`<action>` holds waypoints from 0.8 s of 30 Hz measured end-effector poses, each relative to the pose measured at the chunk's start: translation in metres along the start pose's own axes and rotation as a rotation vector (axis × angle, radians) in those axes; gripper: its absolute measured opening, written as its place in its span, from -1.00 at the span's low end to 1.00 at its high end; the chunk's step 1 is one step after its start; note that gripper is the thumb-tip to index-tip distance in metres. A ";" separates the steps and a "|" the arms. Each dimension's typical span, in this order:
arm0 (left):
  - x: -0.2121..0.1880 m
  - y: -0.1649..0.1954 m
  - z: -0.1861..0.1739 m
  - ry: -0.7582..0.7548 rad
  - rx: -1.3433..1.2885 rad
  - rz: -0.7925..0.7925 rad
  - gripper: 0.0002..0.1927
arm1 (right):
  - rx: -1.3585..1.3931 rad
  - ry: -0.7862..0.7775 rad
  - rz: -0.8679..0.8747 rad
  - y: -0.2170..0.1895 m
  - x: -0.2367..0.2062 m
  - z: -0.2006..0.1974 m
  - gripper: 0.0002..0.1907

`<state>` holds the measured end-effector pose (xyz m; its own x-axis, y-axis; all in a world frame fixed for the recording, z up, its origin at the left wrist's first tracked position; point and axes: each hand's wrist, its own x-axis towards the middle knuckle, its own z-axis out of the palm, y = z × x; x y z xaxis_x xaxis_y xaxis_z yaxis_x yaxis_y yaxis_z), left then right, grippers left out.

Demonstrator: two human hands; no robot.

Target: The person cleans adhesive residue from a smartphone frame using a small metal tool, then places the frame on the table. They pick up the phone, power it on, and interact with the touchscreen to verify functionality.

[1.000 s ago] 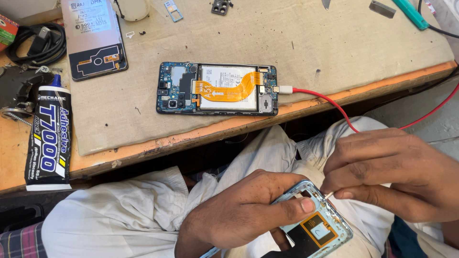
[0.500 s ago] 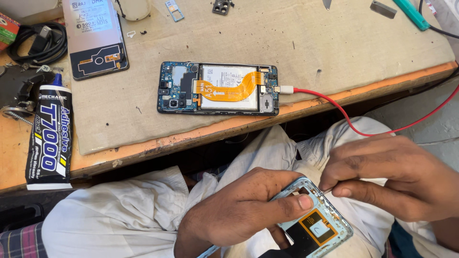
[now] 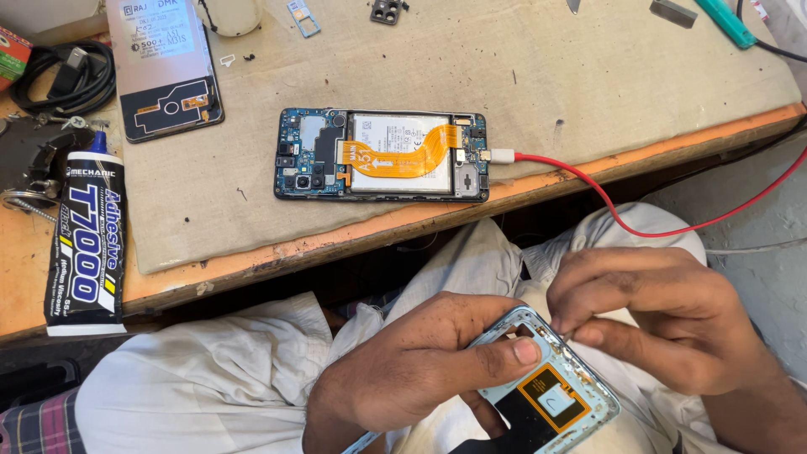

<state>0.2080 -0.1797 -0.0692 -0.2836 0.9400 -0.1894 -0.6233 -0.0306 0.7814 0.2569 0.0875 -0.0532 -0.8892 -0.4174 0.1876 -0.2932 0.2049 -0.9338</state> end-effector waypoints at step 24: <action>-0.006 0.022 0.012 0.727 -0.050 0.414 -0.61 | 0.027 0.545 0.357 -0.007 -0.002 0.017 -0.88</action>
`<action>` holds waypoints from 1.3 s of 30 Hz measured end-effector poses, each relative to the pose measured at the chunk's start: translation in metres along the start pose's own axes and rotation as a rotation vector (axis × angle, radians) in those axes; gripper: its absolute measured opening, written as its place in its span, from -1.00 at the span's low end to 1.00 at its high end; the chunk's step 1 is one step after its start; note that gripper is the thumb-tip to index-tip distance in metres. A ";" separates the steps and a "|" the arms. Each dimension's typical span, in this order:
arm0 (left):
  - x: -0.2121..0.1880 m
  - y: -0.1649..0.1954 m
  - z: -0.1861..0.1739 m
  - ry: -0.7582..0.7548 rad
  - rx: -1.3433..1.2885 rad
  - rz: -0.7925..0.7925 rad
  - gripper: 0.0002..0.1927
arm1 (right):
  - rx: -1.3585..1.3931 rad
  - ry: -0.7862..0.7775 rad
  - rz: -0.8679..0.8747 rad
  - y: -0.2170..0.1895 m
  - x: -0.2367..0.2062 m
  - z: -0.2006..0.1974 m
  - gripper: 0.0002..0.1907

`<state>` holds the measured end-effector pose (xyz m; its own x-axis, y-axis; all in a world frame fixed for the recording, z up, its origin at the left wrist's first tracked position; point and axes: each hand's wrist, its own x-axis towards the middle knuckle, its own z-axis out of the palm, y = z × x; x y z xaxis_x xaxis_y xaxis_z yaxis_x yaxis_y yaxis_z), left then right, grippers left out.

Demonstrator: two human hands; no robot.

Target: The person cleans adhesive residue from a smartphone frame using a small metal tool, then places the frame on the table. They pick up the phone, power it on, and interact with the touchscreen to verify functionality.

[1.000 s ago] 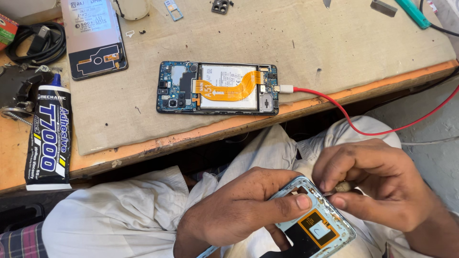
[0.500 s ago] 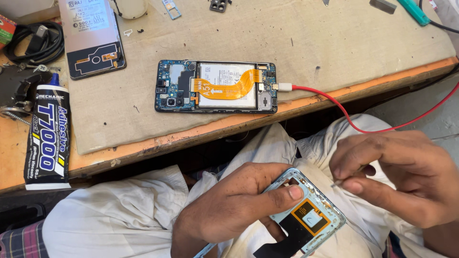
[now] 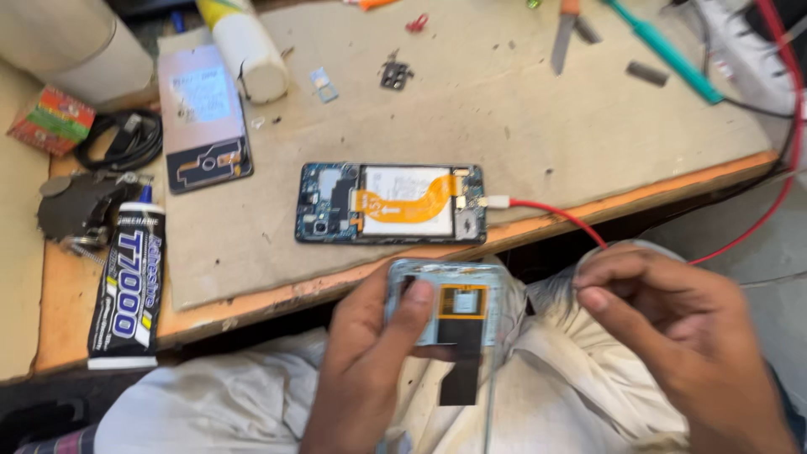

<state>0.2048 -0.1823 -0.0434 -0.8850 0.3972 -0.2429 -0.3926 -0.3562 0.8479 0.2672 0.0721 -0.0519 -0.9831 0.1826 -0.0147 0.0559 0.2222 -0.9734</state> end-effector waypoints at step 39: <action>0.033 -0.002 -0.028 0.063 0.051 0.007 -0.63 | 0.352 0.117 -0.050 0.036 0.025 0.037 -0.83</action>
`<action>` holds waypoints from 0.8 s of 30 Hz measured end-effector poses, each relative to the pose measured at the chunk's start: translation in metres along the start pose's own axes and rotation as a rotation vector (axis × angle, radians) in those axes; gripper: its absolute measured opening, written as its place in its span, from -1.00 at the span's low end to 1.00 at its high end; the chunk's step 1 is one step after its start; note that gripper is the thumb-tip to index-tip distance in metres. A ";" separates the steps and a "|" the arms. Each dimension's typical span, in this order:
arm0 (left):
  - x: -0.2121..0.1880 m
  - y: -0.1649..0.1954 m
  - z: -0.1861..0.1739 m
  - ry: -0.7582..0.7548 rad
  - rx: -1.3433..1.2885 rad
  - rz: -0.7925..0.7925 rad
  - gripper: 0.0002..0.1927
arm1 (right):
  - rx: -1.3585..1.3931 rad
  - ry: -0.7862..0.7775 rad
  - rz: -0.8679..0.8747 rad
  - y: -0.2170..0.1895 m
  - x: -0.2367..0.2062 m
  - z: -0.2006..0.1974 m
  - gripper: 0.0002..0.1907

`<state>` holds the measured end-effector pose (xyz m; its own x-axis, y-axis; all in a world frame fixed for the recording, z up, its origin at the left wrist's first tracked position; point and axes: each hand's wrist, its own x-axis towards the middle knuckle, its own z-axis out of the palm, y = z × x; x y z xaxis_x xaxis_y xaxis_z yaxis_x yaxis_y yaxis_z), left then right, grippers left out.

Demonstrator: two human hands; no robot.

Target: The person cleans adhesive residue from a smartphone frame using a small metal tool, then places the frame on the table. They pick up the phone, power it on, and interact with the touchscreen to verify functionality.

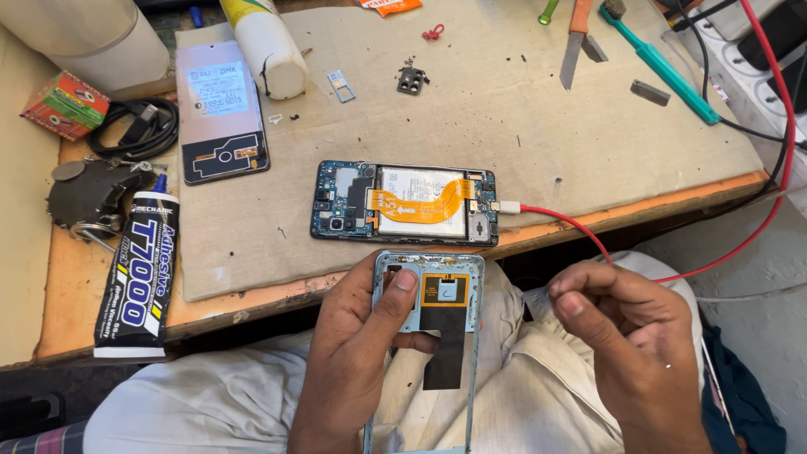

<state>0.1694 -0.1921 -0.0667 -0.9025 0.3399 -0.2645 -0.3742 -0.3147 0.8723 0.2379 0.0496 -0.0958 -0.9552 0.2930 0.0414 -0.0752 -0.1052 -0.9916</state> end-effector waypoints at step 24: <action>-0.011 -0.018 0.046 0.158 0.253 0.246 -0.63 | -0.561 -0.133 -0.103 -0.063 -0.011 0.039 -0.82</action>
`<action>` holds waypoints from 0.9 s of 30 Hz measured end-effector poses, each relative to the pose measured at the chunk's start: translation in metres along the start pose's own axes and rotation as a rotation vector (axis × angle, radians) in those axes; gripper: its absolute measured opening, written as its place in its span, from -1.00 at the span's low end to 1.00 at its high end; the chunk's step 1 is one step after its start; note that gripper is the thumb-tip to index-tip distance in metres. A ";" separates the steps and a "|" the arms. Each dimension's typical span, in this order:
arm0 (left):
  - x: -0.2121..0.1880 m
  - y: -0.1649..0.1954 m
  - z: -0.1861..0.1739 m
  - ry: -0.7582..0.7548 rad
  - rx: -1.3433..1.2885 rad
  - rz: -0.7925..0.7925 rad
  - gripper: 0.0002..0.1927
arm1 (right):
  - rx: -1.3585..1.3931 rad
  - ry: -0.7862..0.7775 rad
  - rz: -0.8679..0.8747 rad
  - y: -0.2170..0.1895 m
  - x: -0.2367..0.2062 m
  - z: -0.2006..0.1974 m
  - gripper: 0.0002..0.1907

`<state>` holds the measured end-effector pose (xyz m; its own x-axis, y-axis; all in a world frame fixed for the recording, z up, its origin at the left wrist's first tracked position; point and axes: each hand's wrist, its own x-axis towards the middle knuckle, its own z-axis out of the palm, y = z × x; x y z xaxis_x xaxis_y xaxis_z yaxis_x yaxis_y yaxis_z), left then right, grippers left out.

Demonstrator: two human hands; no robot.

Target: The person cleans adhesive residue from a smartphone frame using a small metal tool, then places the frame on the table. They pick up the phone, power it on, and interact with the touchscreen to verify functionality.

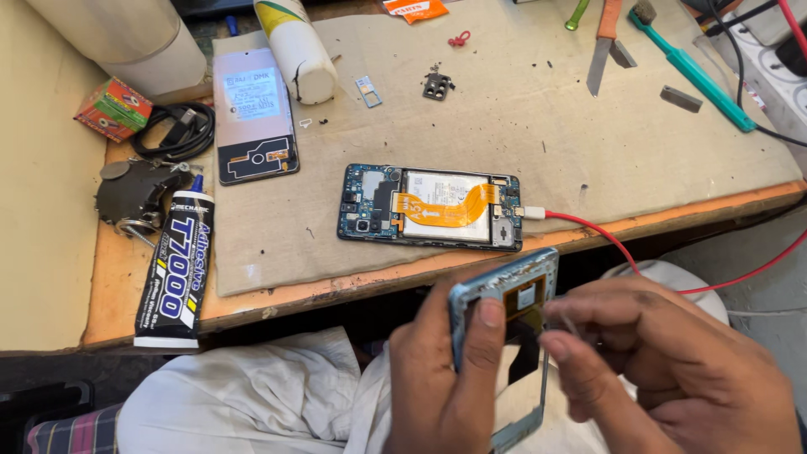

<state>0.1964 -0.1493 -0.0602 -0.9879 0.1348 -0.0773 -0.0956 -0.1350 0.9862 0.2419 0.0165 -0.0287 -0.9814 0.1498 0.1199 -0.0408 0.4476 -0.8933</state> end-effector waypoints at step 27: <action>-0.012 0.000 0.007 -0.023 -0.159 0.285 -0.36 | 0.037 0.012 -0.110 -0.023 0.009 0.025 -0.86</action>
<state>0.2088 -0.1435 -0.0581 -0.9747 0.0913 0.2040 0.1649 -0.3219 0.9323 0.2290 -0.0143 -0.0180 -0.9683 0.1119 0.2234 -0.1557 0.4289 -0.8898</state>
